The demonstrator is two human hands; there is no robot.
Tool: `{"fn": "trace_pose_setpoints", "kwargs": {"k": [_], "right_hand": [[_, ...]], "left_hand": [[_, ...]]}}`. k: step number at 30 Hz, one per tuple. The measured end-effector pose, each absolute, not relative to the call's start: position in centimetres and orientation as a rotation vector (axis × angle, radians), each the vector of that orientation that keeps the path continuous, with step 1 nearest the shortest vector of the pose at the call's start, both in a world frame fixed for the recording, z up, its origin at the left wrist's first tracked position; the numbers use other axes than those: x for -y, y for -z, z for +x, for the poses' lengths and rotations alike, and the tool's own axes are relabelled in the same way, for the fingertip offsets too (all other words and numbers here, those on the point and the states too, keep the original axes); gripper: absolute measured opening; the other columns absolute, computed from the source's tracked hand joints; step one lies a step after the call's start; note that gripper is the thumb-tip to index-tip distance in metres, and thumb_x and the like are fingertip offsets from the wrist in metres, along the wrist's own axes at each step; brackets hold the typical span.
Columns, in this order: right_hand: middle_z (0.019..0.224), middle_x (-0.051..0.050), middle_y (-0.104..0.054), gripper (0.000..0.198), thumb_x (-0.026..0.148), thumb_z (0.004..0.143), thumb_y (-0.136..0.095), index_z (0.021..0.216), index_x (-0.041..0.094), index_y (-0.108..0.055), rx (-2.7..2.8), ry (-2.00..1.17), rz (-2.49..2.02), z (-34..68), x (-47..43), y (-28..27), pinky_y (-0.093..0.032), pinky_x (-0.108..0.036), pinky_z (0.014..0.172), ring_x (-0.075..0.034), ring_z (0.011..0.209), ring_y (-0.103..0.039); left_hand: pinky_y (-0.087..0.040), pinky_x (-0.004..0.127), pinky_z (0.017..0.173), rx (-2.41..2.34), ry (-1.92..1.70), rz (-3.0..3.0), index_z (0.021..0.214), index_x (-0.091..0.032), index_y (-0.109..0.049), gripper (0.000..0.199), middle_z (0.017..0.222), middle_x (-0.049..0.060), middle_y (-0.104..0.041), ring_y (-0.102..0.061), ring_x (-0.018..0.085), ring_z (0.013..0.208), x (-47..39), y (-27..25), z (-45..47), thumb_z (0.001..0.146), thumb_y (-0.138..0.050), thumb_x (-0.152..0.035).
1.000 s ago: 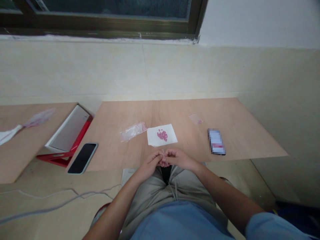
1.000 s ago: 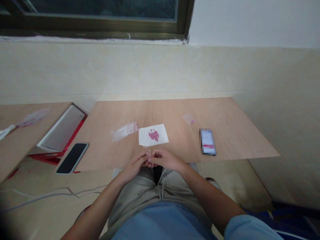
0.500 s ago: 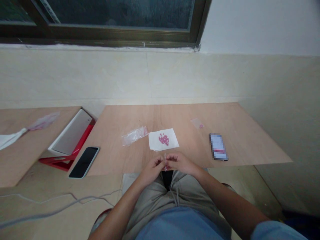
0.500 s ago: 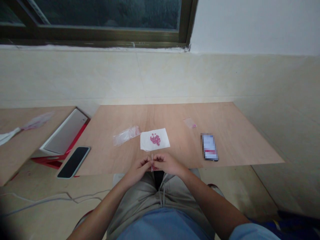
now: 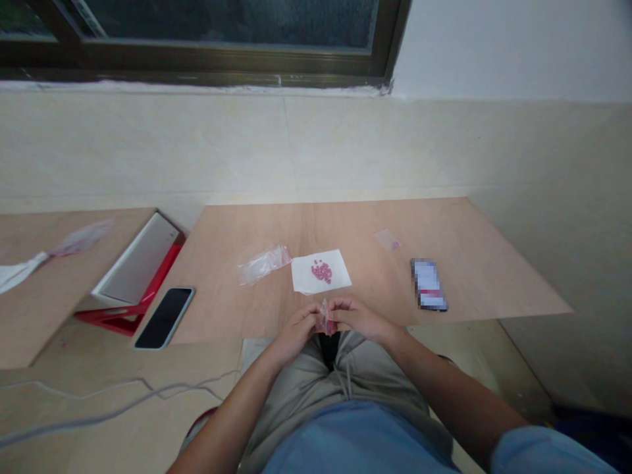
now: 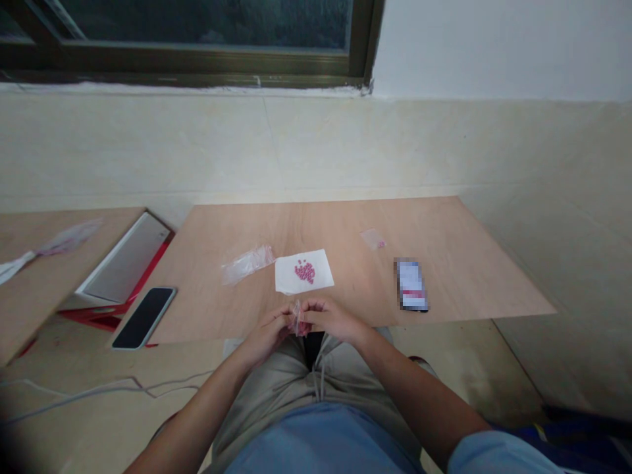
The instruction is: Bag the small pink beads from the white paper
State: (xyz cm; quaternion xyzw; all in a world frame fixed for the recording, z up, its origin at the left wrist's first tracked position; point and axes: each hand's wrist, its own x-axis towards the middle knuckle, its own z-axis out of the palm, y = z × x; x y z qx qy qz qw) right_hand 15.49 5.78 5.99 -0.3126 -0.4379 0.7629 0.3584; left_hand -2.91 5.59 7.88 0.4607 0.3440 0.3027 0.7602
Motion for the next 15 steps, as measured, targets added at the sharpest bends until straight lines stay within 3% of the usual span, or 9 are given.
{"fn": "trace_pose_setpoints", "kwargs": {"k": [6,11,13,14,15], "right_hand": [[0.077,-0.002,-0.068,0.02,0.036,0.082,-0.068,0.073,0.018,-0.064,1.204,-1.826,-0.796,15.4,-6.4,-6.5,-0.048,-0.027,0.07,-0.014,0.07,-0.061],[0.064,0.002,-0.061,0.013,0.023,0.077,-0.062,0.066,0.018,-0.059,1.371,-1.598,-1.074,16.0,-7.0,-6.1,-0.043,-0.023,0.06,-0.012,0.06,-0.055],[0.064,0.002,-0.061,0.01,0.02,0.075,-0.058,0.066,0.018,-0.059,1.4,-1.56,-1.075,16.3,-7.2,-6.0,-0.043,-0.023,0.059,-0.012,0.06,-0.055],[0.064,0.002,-0.061,0.009,0.019,0.074,-0.056,0.065,0.018,-0.059,1.403,-1.564,-1.057,16.4,-7.3,-6.0,-0.043,-0.023,0.059,-0.012,0.06,-0.055],[0.063,0.002,-0.06,0.009,0.018,0.073,-0.055,0.065,0.018,-0.058,1.402,-1.578,-1.038,16.5,-7.3,-6.1,-0.043,-0.023,0.059,-0.012,0.059,-0.055]], "left_hand": [[-0.044,0.028,0.072,-0.815,-0.799,1.037,0.068,-0.019,-0.051,0.011,0.071,0.0,-0.057,-0.054,0.016,0.072,-6.0,-7.8,-2.9,0.077,-0.054,-0.025],[-0.04,0.028,0.068,-1.143,-0.82,1.432,0.065,-0.018,-0.052,0.022,0.065,0.0,-0.054,-0.052,0.017,0.067,-6.8,-7.4,-4.0,0.084,-0.049,-0.028],[-0.044,0.031,0.075,-1.192,-0.882,1.569,0.076,-0.017,-0.058,0.018,0.077,0.003,-0.061,-0.057,0.019,0.076,-6.7,-7.7,-4.1,0.087,-0.052,-0.03],[-0.046,0.034,0.083,-1.174,-0.922,1.628,0.09,-0.017,-0.062,0.016,0.092,0.006,-0.065,-0.06,0.021,0.088,-6.6,-7.9,-4.1,0.088,-0.056,-0.032],[-0.045,0.037,0.093,-1.134,-0.95,1.68,0.109,-0.017,-0.061,0.028,0.111,0.01,-0.065,-0.06,0.024,0.103,-6.4,-8.1,-4.0,0.086,-0.063,-0.033]]}}
